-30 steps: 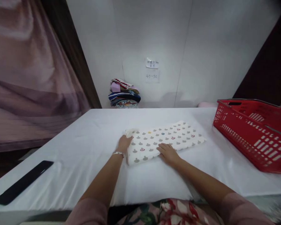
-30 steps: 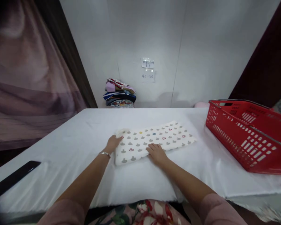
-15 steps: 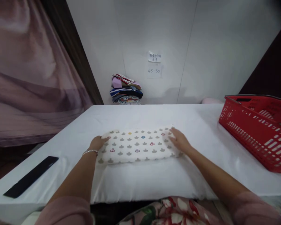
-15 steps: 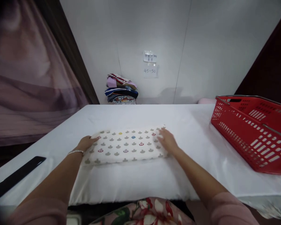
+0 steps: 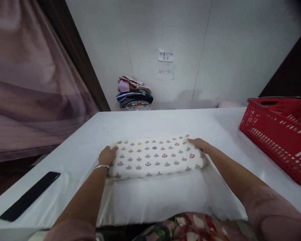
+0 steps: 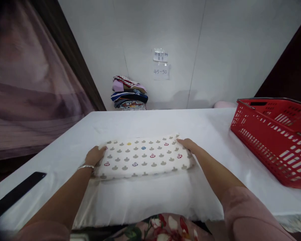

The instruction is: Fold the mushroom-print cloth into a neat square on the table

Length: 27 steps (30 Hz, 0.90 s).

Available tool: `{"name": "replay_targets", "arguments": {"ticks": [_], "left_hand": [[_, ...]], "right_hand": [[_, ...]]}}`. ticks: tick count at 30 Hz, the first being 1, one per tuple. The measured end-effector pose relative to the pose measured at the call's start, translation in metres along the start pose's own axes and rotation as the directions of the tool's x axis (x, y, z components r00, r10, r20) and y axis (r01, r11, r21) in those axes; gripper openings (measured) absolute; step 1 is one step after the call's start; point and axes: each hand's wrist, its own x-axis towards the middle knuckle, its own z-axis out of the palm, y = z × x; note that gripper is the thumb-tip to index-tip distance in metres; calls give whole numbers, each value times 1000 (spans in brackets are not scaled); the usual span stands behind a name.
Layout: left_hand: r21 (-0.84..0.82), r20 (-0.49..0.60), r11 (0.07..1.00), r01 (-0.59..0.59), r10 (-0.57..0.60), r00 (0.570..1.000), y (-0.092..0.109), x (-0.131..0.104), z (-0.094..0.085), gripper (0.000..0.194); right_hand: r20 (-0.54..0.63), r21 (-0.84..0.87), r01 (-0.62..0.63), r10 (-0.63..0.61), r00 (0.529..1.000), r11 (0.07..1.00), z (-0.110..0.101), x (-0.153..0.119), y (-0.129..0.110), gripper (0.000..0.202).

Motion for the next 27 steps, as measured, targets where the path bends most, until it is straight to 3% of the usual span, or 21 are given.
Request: {"name": "replay_targets", "arguments": {"ticks": [2, 4, 10, 13, 16, 21, 24, 27], "left_hand": [[15, 10, 1000, -13, 13, 1000, 0, 5, 1, 55], [33, 14, 999, -21, 20, 1000, 0, 9, 2, 55], [96, 1, 995, -26, 26, 1000, -3, 14, 3, 53], [139, -20, 990, -30, 33, 999, 7, 18, -5, 51], [163, -38, 981, -102, 110, 993, 44, 34, -18, 50], [169, -95, 938, -304, 322, 942, 142, 81, -27, 45], [178, -60, 905, -386, 402, 914, 191, 99, -14, 50], [192, -76, 849, -493, 514, 855, 225, 88, 9, 53]], "right_hand": [[76, 121, -67, 58, 995, 990, -2, 3, -4, 47], [77, 176, -83, 71, 995, 981, -3, 8, -8, 43], [49, 233, -39, 29, 998, 972, -1, 25, -19, 32], [41, 297, 9, -22, 999, 955, -4, 28, -15, 21], [13, 377, 47, -56, 998, 925, -15, 25, 1, 18], [-14, 552, -30, 45, 999, 833, -33, 9, 40, 20], [-9, 573, -79, 102, 995, 816, -37, 0, 56, 23], [39, 601, -89, 82, 996, 794, -40, -2, 60, 27]]}}
